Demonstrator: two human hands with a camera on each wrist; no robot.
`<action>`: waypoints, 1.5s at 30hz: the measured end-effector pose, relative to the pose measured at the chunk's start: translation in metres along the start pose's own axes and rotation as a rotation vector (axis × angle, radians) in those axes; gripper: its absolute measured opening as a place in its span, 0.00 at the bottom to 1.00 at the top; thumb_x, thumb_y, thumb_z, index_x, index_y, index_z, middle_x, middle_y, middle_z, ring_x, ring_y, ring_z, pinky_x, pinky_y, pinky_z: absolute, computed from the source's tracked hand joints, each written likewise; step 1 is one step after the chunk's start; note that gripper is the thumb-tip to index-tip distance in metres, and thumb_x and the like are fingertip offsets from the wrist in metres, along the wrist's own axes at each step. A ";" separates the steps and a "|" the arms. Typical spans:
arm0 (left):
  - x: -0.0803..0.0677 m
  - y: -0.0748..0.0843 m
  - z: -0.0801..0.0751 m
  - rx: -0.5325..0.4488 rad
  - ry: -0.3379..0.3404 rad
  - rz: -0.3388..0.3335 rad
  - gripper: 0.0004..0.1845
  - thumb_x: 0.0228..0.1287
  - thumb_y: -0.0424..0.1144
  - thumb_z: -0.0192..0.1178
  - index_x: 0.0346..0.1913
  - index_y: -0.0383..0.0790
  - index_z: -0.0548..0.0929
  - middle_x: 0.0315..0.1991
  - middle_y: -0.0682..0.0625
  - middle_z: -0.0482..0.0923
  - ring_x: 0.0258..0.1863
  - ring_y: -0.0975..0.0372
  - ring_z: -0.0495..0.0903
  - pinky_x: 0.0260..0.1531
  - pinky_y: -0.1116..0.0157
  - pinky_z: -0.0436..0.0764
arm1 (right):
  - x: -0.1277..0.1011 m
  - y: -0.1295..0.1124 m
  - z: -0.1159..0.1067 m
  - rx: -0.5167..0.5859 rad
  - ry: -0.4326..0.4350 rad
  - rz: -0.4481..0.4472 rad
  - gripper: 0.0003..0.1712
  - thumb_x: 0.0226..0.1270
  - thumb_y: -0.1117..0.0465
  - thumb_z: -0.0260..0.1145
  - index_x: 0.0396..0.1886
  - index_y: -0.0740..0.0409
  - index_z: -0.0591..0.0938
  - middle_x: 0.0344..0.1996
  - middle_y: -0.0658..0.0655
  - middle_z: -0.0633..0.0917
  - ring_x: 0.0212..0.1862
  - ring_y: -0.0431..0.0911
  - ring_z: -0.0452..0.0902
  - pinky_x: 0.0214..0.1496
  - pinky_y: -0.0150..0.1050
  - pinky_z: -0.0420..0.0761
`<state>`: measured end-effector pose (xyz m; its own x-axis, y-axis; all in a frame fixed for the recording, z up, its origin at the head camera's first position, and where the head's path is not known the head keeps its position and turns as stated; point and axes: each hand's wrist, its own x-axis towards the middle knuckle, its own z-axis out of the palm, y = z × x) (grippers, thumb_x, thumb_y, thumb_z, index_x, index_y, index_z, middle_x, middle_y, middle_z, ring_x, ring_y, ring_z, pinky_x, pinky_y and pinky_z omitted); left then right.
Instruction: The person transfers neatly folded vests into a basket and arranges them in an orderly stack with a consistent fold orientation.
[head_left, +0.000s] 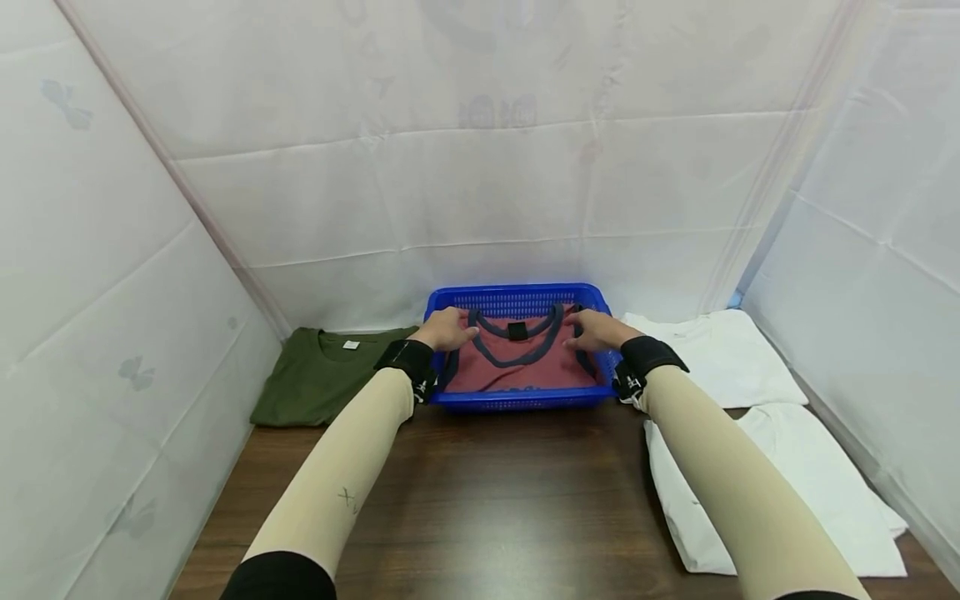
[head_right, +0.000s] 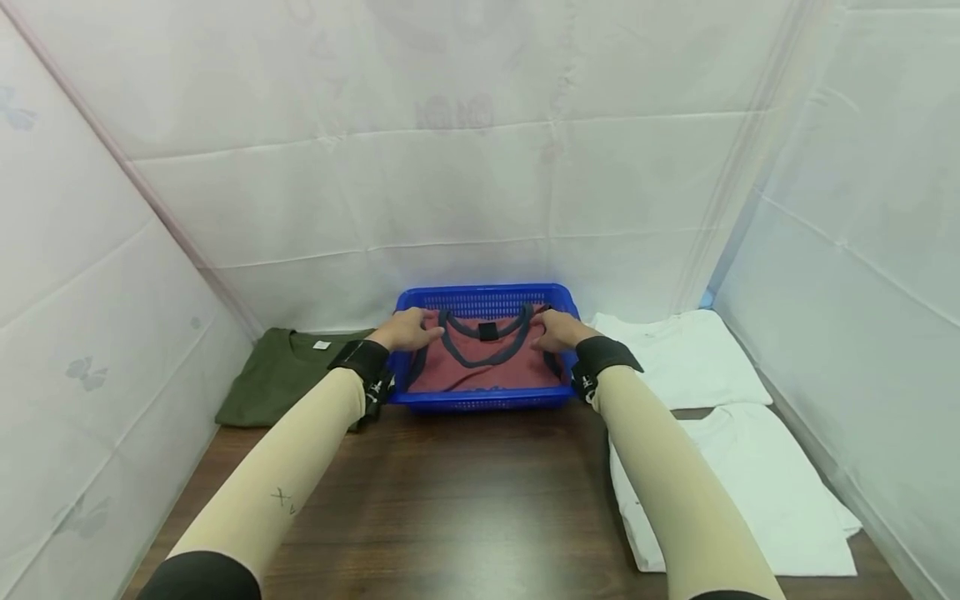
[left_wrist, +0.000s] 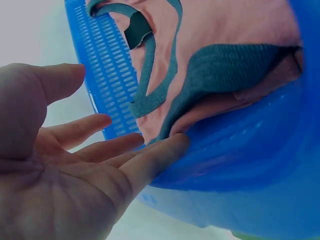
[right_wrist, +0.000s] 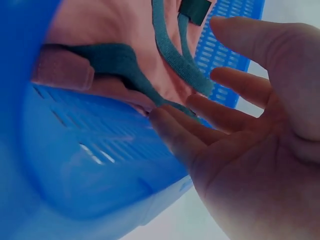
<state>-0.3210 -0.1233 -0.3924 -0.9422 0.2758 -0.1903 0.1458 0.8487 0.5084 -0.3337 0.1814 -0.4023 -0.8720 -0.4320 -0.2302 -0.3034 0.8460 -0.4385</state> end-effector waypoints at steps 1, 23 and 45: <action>-0.001 0.001 0.000 -0.008 0.000 0.003 0.30 0.81 0.45 0.53 0.76 0.30 0.67 0.73 0.35 0.68 0.72 0.44 0.68 0.68 0.50 0.71 | 0.000 0.000 0.000 0.001 -0.001 -0.006 0.33 0.77 0.58 0.64 0.75 0.68 0.69 0.69 0.73 0.72 0.64 0.63 0.74 0.63 0.54 0.76; -0.061 -0.015 -0.013 -0.145 0.456 0.283 0.30 0.80 0.46 0.55 0.77 0.34 0.66 0.74 0.36 0.67 0.74 0.45 0.65 0.72 0.47 0.64 | -0.047 0.035 -0.004 0.034 0.705 -0.297 0.42 0.69 0.57 0.72 0.78 0.60 0.66 0.74 0.72 0.65 0.74 0.69 0.59 0.69 0.71 0.62; -0.141 -0.094 0.025 -0.178 0.735 0.239 0.37 0.76 0.44 0.61 0.80 0.38 0.60 0.80 0.33 0.49 0.76 0.35 0.55 0.65 0.31 0.62 | -0.175 0.149 0.040 -0.097 0.719 -0.054 0.53 0.65 0.51 0.74 0.82 0.58 0.56 0.74 0.80 0.55 0.67 0.84 0.54 0.62 0.81 0.53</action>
<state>-0.1940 -0.2306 -0.4344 -0.8584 0.0199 0.5127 0.3771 0.7019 0.6042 -0.2105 0.3709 -0.4625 -0.8816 -0.1898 0.4321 -0.3565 0.8678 -0.3463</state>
